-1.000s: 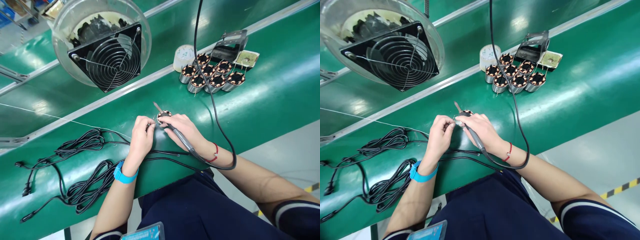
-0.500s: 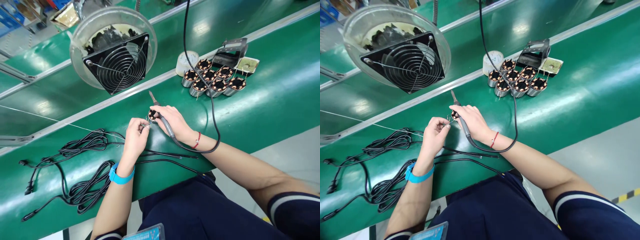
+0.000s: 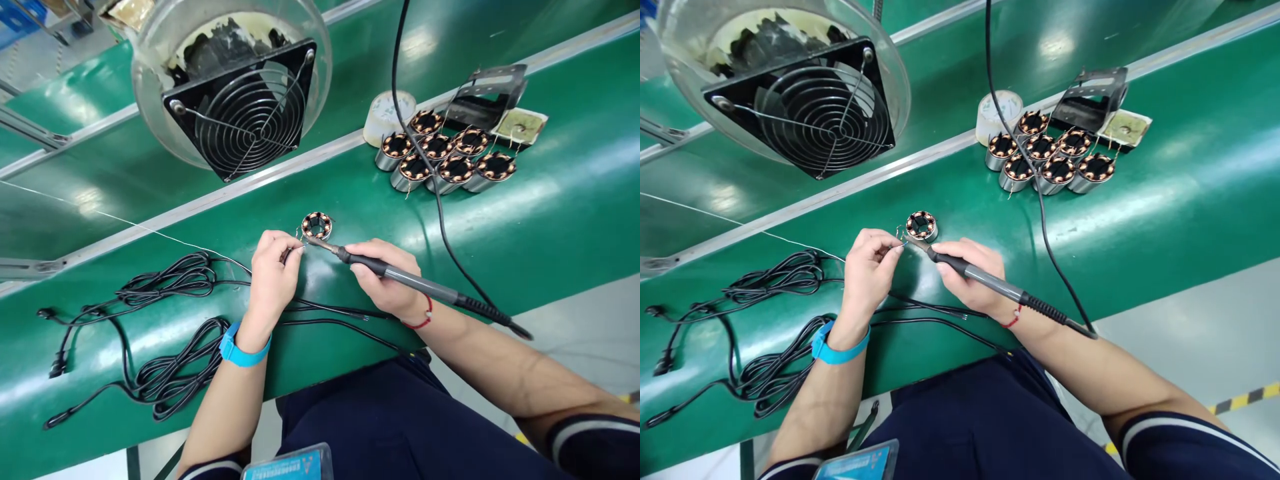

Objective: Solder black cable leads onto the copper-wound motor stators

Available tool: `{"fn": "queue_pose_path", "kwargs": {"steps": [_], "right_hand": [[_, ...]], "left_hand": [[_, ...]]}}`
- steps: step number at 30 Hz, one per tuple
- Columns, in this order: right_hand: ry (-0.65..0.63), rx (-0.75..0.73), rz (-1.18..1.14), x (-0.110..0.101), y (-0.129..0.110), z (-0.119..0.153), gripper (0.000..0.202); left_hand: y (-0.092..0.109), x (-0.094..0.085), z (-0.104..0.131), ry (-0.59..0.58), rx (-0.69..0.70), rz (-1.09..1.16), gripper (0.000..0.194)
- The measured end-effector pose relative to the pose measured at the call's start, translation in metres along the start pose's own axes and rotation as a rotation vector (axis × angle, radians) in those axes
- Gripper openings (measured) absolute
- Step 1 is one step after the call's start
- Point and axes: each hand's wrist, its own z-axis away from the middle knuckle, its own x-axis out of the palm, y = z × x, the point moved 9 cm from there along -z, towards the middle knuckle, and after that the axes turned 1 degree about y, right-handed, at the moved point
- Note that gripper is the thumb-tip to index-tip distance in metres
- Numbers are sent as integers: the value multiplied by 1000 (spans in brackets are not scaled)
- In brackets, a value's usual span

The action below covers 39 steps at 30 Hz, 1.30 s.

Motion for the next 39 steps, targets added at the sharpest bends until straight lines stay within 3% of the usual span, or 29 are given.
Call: {"fn": "queue_pose_path", "kwargs": {"steps": [12, 39], "right_hand": [[16, 36, 25, -4, 4, 0, 8], [46, 62, 21, -5, 9, 3, 12]], "left_hand": [[0, -1, 0, 3, 6, -32, 9], [-2, 0, -3, 13, -8, -72, 11]]}}
